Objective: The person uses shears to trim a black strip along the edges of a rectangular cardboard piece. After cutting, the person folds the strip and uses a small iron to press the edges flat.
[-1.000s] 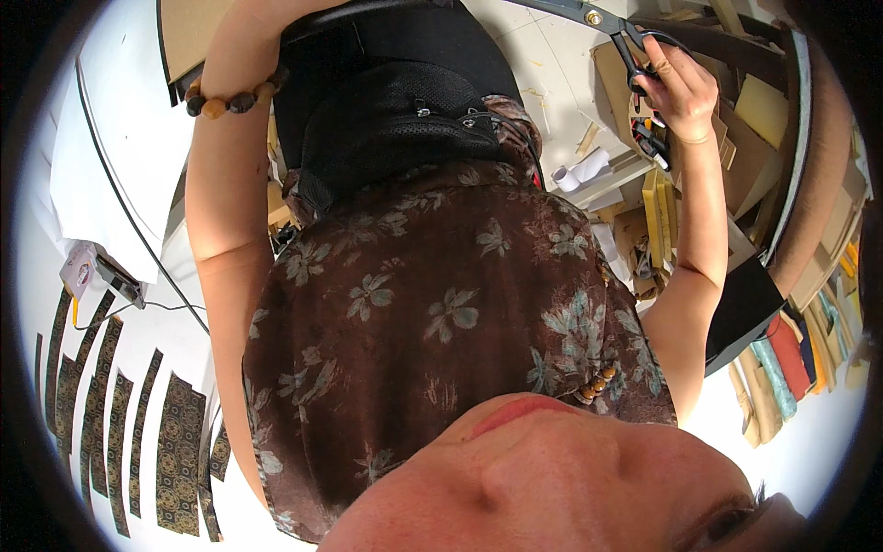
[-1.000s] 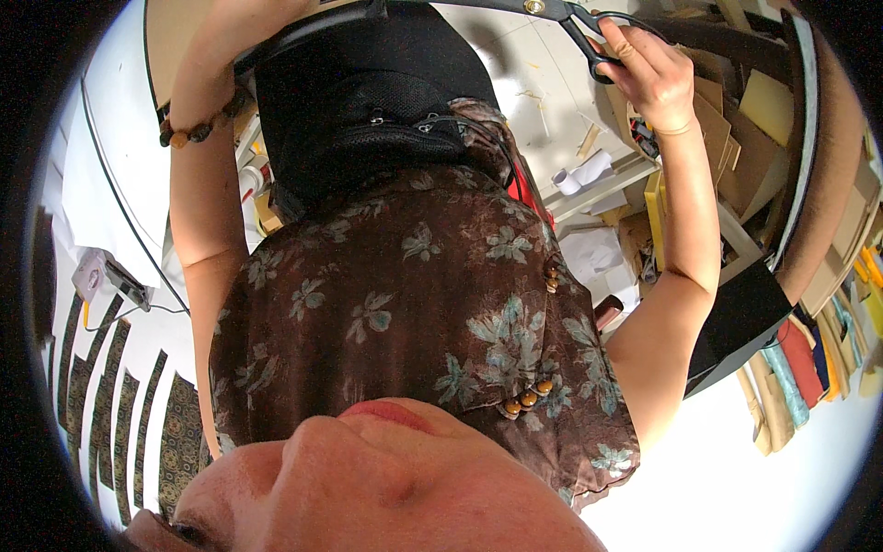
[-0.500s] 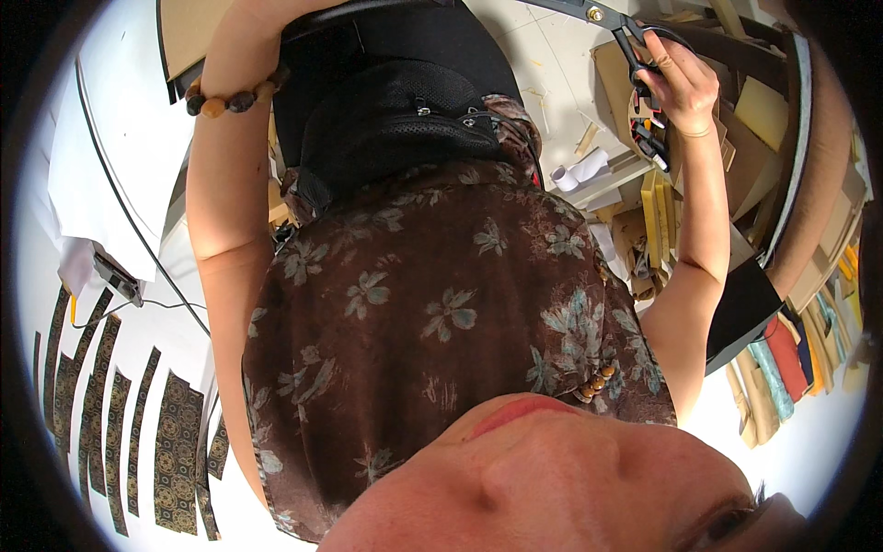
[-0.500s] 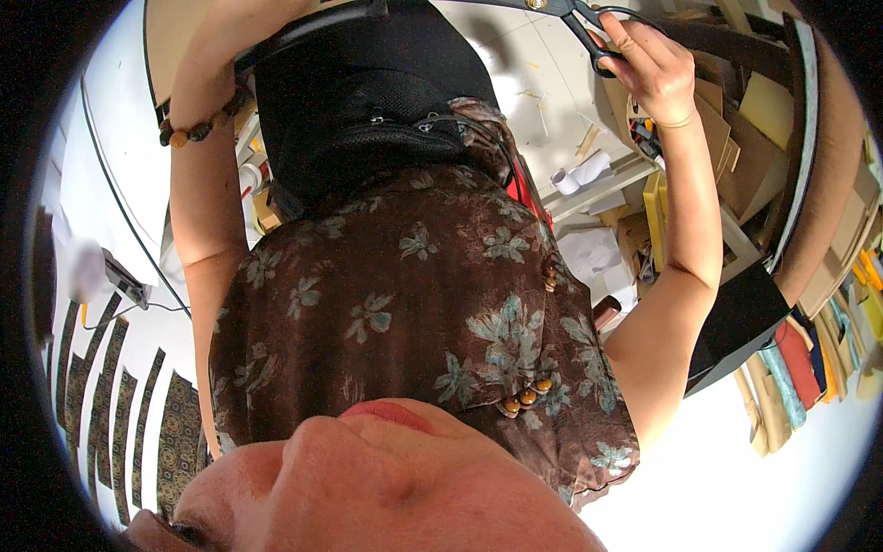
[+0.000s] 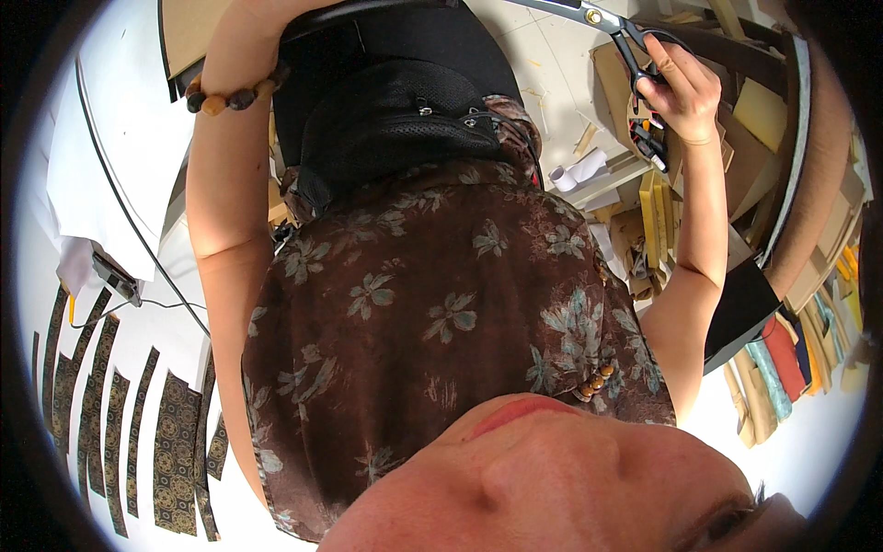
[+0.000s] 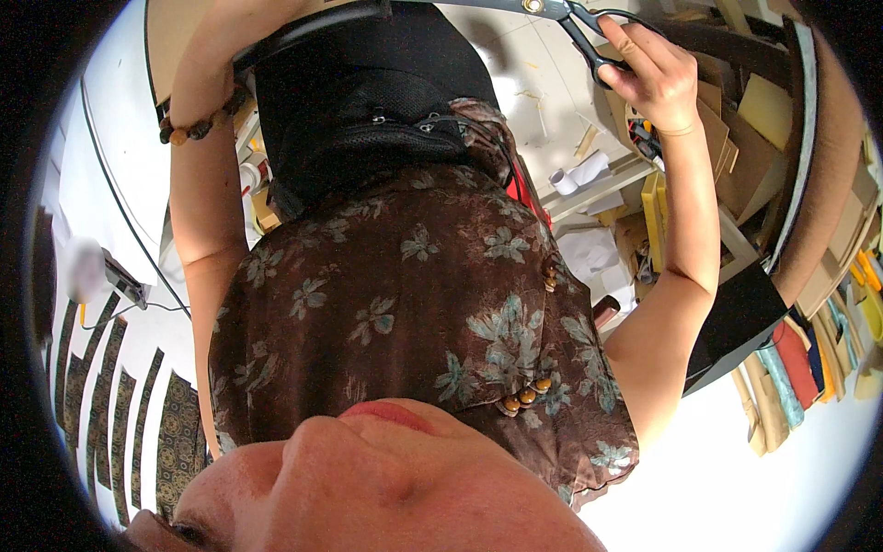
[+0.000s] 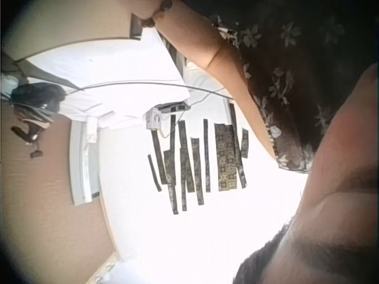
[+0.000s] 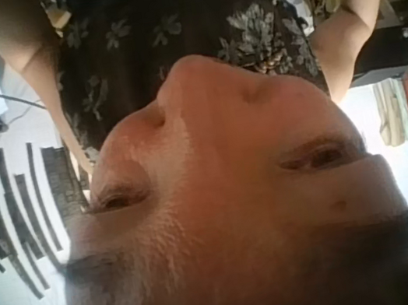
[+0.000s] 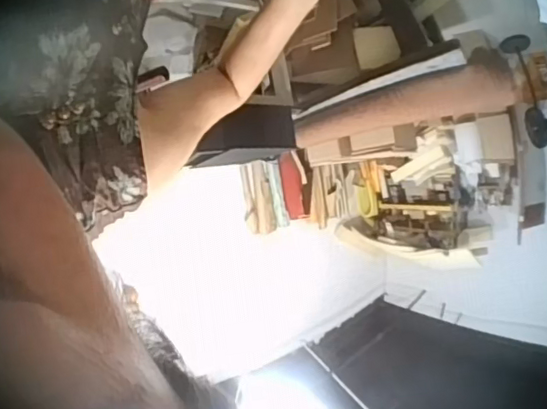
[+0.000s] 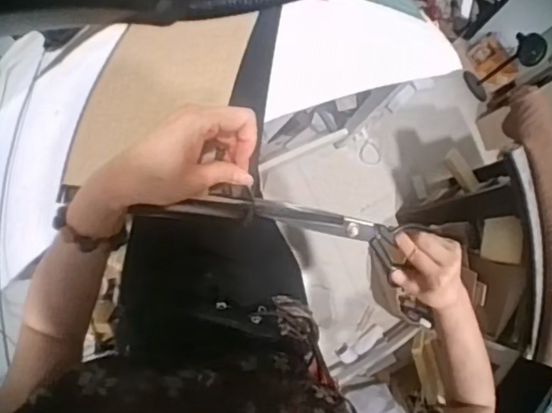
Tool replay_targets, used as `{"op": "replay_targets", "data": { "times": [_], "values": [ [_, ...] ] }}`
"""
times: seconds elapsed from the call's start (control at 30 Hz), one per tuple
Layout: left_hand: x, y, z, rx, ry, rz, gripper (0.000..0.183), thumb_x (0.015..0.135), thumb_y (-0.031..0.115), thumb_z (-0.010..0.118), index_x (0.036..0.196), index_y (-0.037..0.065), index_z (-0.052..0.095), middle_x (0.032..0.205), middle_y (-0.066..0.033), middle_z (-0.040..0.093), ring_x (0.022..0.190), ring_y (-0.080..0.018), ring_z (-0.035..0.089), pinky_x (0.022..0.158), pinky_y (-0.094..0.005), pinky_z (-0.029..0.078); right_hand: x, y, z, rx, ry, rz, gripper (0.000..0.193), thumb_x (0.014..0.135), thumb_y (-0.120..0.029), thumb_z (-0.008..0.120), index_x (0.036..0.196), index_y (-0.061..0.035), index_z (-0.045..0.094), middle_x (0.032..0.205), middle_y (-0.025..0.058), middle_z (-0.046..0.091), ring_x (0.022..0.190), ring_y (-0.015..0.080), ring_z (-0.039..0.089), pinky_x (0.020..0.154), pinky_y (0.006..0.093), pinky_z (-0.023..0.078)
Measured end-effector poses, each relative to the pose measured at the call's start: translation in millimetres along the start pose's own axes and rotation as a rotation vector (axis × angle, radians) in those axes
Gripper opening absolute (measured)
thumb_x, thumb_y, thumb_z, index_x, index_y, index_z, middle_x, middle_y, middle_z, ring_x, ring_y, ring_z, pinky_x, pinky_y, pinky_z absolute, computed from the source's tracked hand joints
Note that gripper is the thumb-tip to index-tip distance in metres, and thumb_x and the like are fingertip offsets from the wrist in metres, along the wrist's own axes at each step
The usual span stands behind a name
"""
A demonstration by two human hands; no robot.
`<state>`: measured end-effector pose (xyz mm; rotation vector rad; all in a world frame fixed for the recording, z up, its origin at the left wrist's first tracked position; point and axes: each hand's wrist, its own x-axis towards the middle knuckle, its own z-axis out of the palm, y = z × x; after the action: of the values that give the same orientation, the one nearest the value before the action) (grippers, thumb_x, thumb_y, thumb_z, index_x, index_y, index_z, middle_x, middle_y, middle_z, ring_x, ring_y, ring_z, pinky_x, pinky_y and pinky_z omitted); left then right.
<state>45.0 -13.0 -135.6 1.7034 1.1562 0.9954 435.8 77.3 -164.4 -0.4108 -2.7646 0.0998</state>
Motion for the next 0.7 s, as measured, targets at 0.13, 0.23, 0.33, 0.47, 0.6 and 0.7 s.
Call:
{"op": "replay_targets", "data": {
  "times": [0.13, 0.23, 0.33, 0.47, 0.6, 0.7],
  "values": [
    [-1.5, 11.6, -1.2, 0.083, 0.008, -0.013, 0.018, 0.082, -0.004, 0.068, 0.079, 0.002, 0.052, 0.075, -0.0022, 0.056, 0.073, -0.0094, 0.055, 0.067, -0.0234, 0.047, 5.7, -2.0, -2.6, 0.022, -0.024, -0.023, 0.049, 0.074, -0.02, 0.08, 0.119, -0.0041, 0.069, 0.097, 0.011, 0.068, 0.076, 0.0255, 0.067, 0.068, 0.0325, 0.055],
    [-0.2, 4.5, -1.9, 0.041, 0.006, 0.002, 0.018, 0.082, -0.003, 0.069, 0.078, 0.002, 0.052, 0.074, -0.0024, 0.056, 0.072, -0.0099, 0.055, 0.068, -0.0237, 0.047, 8.7, -2.3, -3.7, 0.025, -0.031, -0.029, 0.053, 0.07, -0.019, 0.082, 0.119, -0.0055, 0.069, 0.096, 0.0095, 0.068, 0.077, 0.0251, 0.067, 0.068, 0.033, 0.056],
    [0.3, 18.5, -2.5, 0.027, -0.004, -0.044, 0.017, 0.082, -0.003, 0.068, 0.077, 0.002, 0.053, 0.074, -0.0024, 0.057, 0.072, -0.0105, 0.056, 0.068, -0.0248, 0.047, 10.8, -1.4, -2.6, 0.019, -0.011, -0.038, 0.058, 0.065, -0.019, 0.083, 0.119, -0.0078, 0.068, 0.094, 0.0068, 0.067, 0.076, 0.0236, 0.067, 0.066, 0.0334, 0.056],
    [0.2, 20.0, -2.7, 0.012, 0.002, -0.068, 0.017, 0.083, -0.002, 0.068, 0.077, 0.002, 0.053, 0.073, -0.0026, 0.057, 0.072, -0.0108, 0.056, 0.069, -0.0255, 0.047, 11.7, -2.0, -3.6, 0.025, -0.016, -0.037, 0.057, 0.065, -0.019, 0.083, 0.119, -0.0078, 0.069, 0.094, 0.0069, 0.067, 0.076, 0.0236, 0.067, 0.066, 0.0339, 0.056],
    [-0.1, 23.5, -3.5, 0.003, 0.003, -0.088, 0.017, 0.083, -0.002, 0.068, 0.076, 0.003, 0.053, 0.072, -0.0026, 0.057, 0.07, -0.0106, 0.056, 0.067, -0.0252, 0.047, 11.3, -1.2, -5.9, 0.025, -0.042, -0.02, 0.055, 0.067, -0.019, 0.082, 0.119, -0.0078, 0.069, 0.093, 0.0064, 0.067, 0.075, 0.023, 0.067, 0.065, 0.0338, 0.056],
    [0.0, 24.7, -3.5, 0.009, 0.004, -0.096, 0.017, 0.083, -0.002, 0.068, 0.076, 0.003, 0.053, 0.071, -0.0026, 0.058, 0.069, -0.0103, 0.056, 0.066, -0.025, 0.047, 13.9, -8.1, -6.7, 0.008, -0.046, 0.002, 0.055, 0.066, -0.015, 0.082, 0.119, -0.0052, 0.069, 0.098, 0.0102, 0.069, 0.077, 0.0261, 0.067, 0.068, 0.0333, 0.056]
  ]
}}
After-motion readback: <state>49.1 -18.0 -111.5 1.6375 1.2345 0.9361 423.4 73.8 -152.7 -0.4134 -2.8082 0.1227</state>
